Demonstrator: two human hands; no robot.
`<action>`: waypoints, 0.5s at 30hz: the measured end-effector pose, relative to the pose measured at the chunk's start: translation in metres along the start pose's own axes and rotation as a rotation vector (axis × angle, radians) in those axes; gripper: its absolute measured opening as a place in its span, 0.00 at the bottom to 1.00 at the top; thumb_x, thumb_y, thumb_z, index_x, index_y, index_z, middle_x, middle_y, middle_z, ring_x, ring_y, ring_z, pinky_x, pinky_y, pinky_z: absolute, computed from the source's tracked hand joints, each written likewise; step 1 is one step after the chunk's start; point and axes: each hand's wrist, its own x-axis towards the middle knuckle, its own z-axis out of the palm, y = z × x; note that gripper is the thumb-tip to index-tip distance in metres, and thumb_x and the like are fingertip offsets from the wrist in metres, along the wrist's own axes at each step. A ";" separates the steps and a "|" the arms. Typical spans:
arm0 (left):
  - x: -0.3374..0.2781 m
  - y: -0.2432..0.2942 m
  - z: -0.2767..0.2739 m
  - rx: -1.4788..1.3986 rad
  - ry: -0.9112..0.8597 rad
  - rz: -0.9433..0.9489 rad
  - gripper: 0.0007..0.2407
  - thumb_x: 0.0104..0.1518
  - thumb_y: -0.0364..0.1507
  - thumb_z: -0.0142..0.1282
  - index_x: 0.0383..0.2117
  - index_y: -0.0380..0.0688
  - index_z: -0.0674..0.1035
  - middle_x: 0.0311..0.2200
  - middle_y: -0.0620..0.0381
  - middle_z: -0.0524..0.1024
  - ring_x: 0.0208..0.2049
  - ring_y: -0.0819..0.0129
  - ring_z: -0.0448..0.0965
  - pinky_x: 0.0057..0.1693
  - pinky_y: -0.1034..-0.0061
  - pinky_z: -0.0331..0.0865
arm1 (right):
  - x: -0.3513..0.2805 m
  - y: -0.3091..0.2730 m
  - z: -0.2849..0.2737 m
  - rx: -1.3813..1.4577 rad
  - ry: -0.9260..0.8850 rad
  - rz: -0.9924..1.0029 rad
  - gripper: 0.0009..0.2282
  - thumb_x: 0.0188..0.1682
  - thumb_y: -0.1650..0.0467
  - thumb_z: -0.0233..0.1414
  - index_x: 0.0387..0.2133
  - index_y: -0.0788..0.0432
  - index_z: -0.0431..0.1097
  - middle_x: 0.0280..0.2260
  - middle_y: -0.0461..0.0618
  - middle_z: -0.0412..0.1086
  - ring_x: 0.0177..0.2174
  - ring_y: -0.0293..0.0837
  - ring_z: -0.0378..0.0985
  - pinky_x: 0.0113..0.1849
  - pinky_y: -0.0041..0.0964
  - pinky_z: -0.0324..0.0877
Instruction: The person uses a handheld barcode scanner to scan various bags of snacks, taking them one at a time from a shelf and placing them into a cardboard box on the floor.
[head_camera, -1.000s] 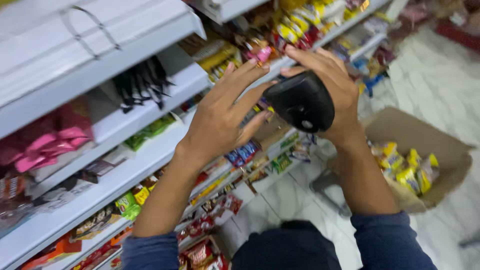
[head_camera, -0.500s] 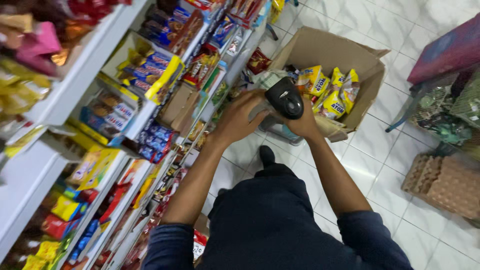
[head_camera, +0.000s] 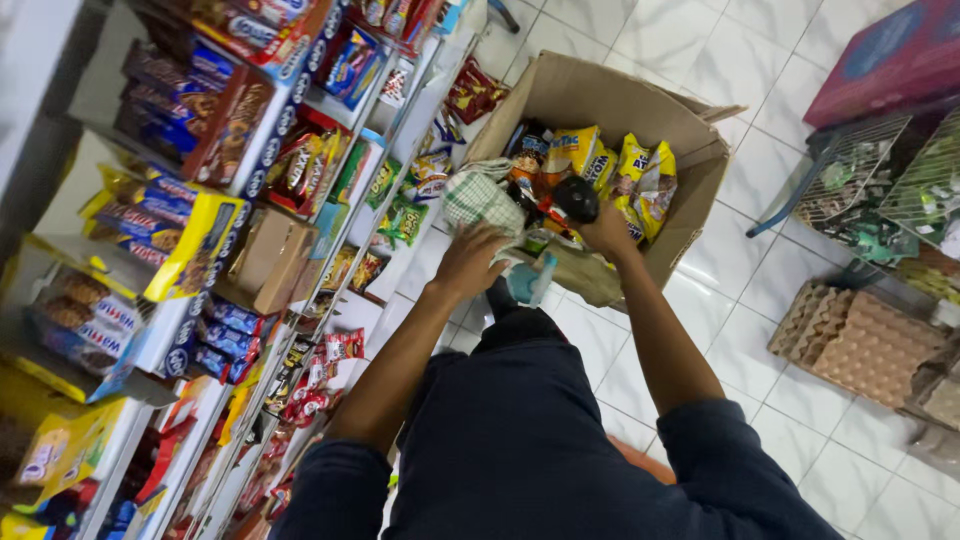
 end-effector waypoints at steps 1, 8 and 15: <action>0.001 -0.001 0.004 0.010 0.003 0.002 0.19 0.55 0.36 0.62 0.51 0.45 0.78 0.54 0.50 0.74 0.62 0.49 0.66 0.67 0.40 0.50 | 0.010 0.015 0.015 -0.056 -0.047 0.071 0.21 0.38 0.56 0.65 0.38 0.57 0.78 0.35 0.62 0.77 0.37 0.61 0.80 0.38 0.52 0.73; 0.021 0.000 0.001 -0.022 -0.103 -0.145 0.18 0.60 0.39 0.58 0.54 0.48 0.77 0.57 0.49 0.72 0.65 0.50 0.65 0.72 0.39 0.45 | 0.049 0.047 0.067 -0.009 -0.127 0.073 0.20 0.41 0.53 0.64 0.35 0.57 0.79 0.32 0.60 0.78 0.35 0.59 0.81 0.36 0.50 0.73; 0.020 -0.007 0.025 0.108 -0.047 -0.132 0.21 0.62 0.43 0.53 0.59 0.51 0.75 0.67 0.40 0.59 0.71 0.43 0.49 0.72 0.43 0.36 | 0.083 0.038 0.081 0.330 -0.144 0.387 0.16 0.41 0.60 0.65 0.33 0.60 0.79 0.27 0.53 0.78 0.27 0.44 0.80 0.32 0.41 0.73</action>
